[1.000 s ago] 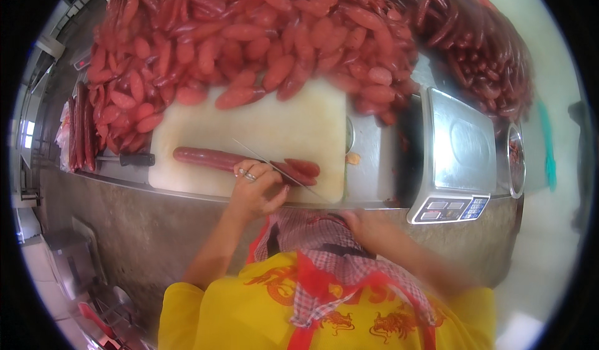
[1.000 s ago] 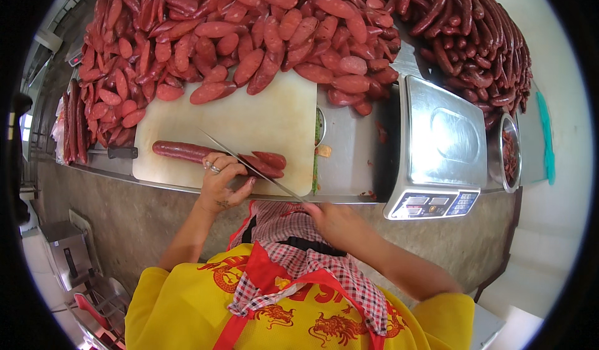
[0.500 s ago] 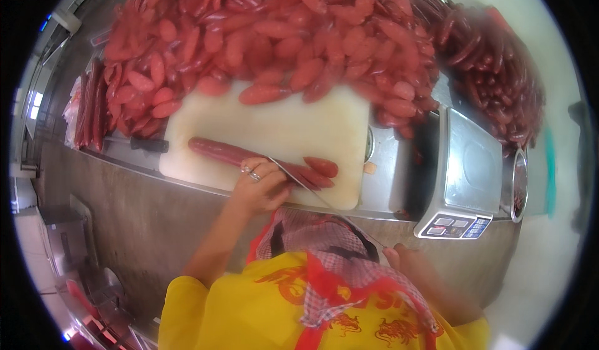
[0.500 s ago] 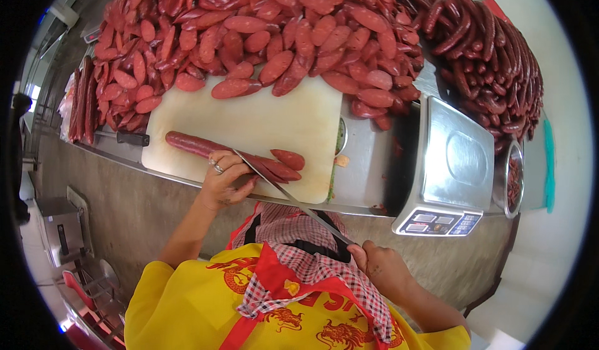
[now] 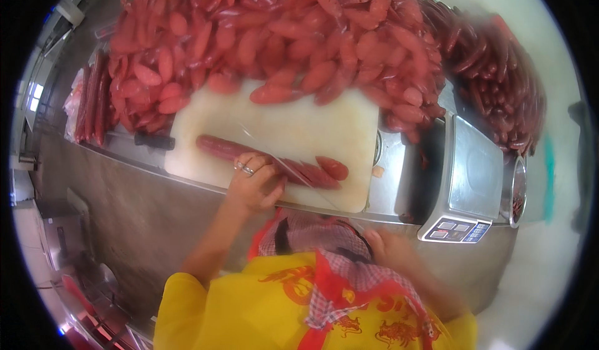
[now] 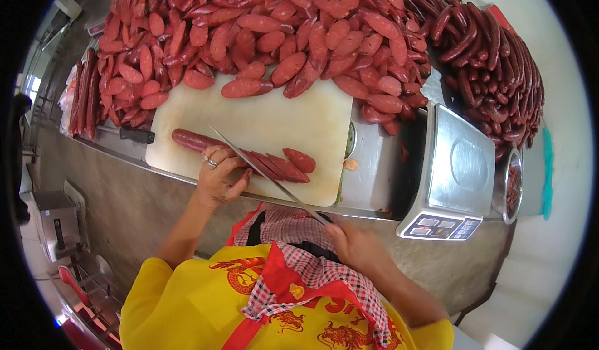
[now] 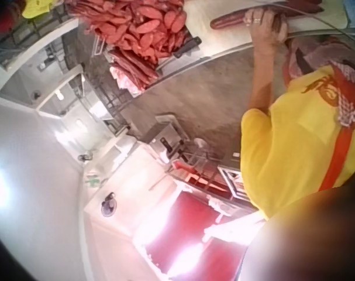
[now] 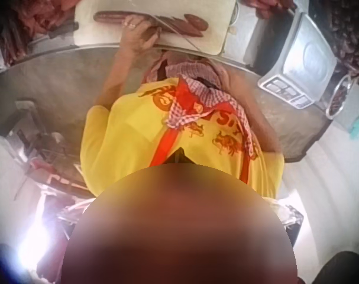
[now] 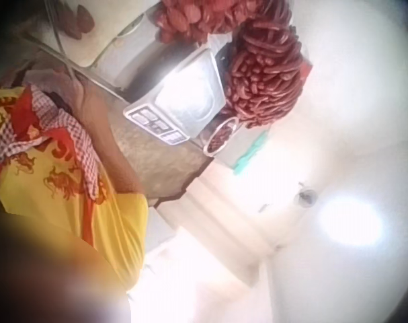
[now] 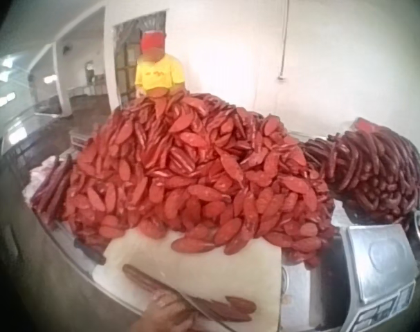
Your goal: The person slices red meat into thin pieces on a white cutting board using a knife. The sliced meat is then gathered and placed into a metal bowl on a digital scale. The person repeats this process multiple times.
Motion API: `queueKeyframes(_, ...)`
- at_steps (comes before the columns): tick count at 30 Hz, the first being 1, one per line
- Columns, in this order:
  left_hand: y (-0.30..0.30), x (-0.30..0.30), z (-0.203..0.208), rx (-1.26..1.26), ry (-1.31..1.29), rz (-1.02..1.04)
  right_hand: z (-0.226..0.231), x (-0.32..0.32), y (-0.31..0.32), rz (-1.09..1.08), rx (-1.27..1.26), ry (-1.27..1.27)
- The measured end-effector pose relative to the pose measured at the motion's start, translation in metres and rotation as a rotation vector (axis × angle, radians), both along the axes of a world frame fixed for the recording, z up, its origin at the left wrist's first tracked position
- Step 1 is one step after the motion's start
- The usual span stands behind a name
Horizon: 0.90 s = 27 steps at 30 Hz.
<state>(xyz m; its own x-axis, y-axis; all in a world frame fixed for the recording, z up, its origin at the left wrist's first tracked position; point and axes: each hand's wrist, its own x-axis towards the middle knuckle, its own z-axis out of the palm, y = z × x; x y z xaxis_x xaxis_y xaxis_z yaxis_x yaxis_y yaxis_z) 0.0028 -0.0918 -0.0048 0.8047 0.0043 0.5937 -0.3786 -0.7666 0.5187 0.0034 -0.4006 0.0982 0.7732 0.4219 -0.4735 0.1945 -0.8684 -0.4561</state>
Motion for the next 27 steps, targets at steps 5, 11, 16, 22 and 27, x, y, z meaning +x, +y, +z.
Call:
queueKeyframes(5, 0.001, 0.000, 0.000, -0.045, 0.013, -0.005, 0.034, -0.023, -0.037, -0.084, -0.272, 0.132)
queueKeyframes(11, 0.003, 0.001, -0.002, -0.053, 0.051, -0.023, -0.050, 0.023, 0.055, 0.225, 0.081, -0.089)
queueKeyframes(16, 0.012, 0.001, -0.002, 0.021, -0.008, -0.019, -0.053, 0.038, 0.086, 0.017, 0.131, 0.034)
queueKeyframes(22, 0.021, -0.004, -0.003, 0.027, 0.028, 0.009, 0.027, -0.014, -0.003, -0.076, -0.191, 0.186)
queueKeyframes(27, 0.022, -0.003, -0.006, 0.000, 0.044, -0.007, -0.001, -0.012, 0.019, 0.044, -0.097, 0.105)
